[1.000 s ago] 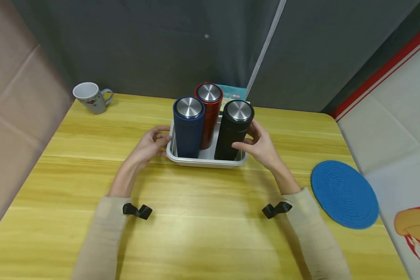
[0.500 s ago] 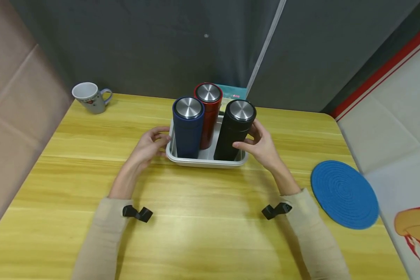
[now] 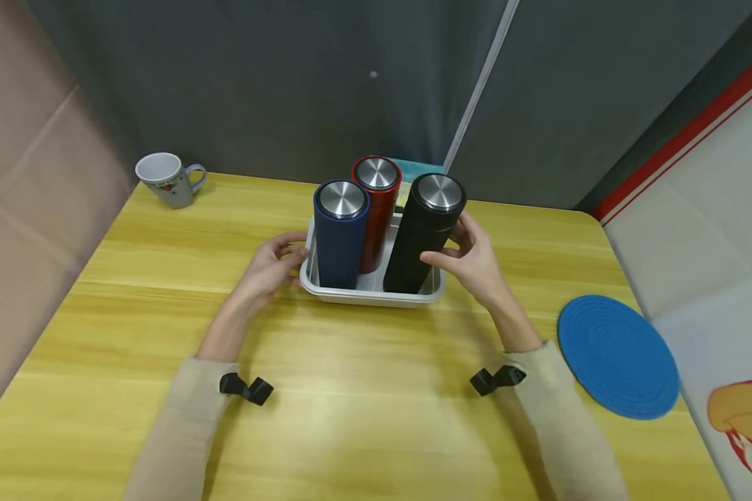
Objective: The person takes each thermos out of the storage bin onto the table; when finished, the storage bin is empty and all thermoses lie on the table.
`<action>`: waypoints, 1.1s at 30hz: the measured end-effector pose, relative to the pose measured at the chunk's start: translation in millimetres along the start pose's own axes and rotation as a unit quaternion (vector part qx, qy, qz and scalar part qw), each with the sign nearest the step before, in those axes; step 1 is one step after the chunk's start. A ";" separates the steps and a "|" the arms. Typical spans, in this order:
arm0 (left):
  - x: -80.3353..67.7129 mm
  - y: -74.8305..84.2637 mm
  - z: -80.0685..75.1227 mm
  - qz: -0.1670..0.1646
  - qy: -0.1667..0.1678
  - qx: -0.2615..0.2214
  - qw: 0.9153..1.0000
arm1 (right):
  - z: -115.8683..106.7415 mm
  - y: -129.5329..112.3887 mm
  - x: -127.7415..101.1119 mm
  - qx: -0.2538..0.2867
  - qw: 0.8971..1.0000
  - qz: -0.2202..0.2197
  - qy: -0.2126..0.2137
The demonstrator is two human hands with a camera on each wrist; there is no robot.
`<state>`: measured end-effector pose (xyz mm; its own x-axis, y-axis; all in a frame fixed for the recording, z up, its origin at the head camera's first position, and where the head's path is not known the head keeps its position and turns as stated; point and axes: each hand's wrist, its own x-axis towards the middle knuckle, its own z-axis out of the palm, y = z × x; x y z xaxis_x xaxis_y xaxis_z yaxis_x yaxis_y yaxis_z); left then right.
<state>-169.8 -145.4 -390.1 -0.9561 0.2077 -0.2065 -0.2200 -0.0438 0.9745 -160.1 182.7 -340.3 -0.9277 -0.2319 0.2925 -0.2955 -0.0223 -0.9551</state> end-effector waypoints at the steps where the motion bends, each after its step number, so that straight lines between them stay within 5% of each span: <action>1: -0.3 -1.0 0.3 -0.003 0.001 -0.001 1.000 | 0.4 -0.5 -0.3 -0.002 1.000 0.001 0.002; 13: -0.9 -4.6 -0.9 -0.003 0.005 -0.003 1.000 | 3.7 -13.3 7.4 0.001 1.000 0.003 0.024; 33: 3.4 -4.5 0.5 -0.012 0.011 -0.002 1.000 | -25.4 -48.3 29.9 -0.007 0.995 -0.076 0.061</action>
<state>-171.9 -144.0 -395.1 -0.9548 0.1868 -0.2311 -0.2430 -0.0434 0.9691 -179.3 201.5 -284.2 -0.8925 -0.1073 0.4381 -0.4371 -0.0342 -0.8988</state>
